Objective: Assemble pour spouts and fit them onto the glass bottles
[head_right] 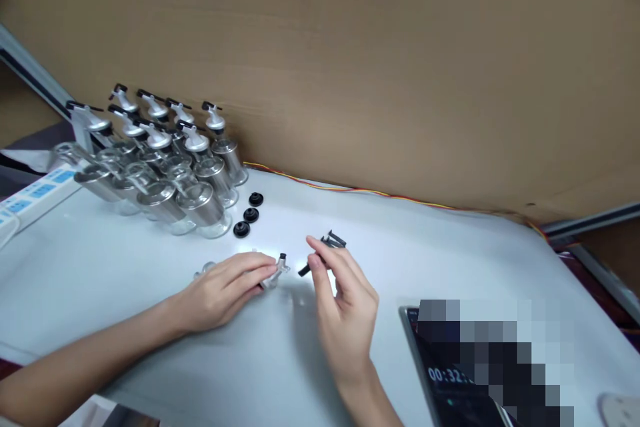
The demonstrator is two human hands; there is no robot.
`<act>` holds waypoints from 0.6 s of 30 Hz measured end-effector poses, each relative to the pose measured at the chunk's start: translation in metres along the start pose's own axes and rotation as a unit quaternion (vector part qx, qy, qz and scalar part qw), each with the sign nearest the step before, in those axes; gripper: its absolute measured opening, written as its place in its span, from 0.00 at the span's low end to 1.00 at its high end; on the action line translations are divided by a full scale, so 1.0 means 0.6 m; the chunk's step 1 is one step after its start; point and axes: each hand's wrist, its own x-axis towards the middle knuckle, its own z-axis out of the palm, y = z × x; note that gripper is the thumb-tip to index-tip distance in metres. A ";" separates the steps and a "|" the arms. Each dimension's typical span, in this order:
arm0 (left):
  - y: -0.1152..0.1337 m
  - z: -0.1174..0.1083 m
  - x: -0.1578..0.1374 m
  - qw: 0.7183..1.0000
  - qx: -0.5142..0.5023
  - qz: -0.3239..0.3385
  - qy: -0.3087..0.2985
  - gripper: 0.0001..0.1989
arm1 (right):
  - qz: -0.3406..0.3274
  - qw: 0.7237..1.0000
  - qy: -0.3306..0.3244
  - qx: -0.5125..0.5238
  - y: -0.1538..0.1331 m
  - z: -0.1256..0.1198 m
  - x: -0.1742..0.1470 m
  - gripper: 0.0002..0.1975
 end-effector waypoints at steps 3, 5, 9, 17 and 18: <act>0.000 -0.001 -0.001 1.000 -0.016 -0.003 -0.007 0.14 | 0.011 1.000 -0.013 -0.025 0.006 0.007 -0.001 0.14; 0.000 -0.002 -0.002 0.999 -0.027 -0.007 -0.022 0.15 | 0.026 0.999 -0.017 -0.006 0.009 0.012 -0.005 0.14; -0.001 -0.001 -0.003 0.999 -0.030 -0.004 -0.023 0.15 | 0.048 0.997 -0.049 0.027 0.011 0.016 -0.007 0.03; 0.005 0.007 0.002 0.997 -0.059 -0.024 0.049 0.13 | -0.006 0.997 -0.063 0.031 0.001 0.001 0.007 0.10; 0.006 0.009 0.003 0.996 -0.061 -0.024 0.058 0.14 | 0.005 0.998 -0.053 0.043 0.001 -0.001 0.007 0.10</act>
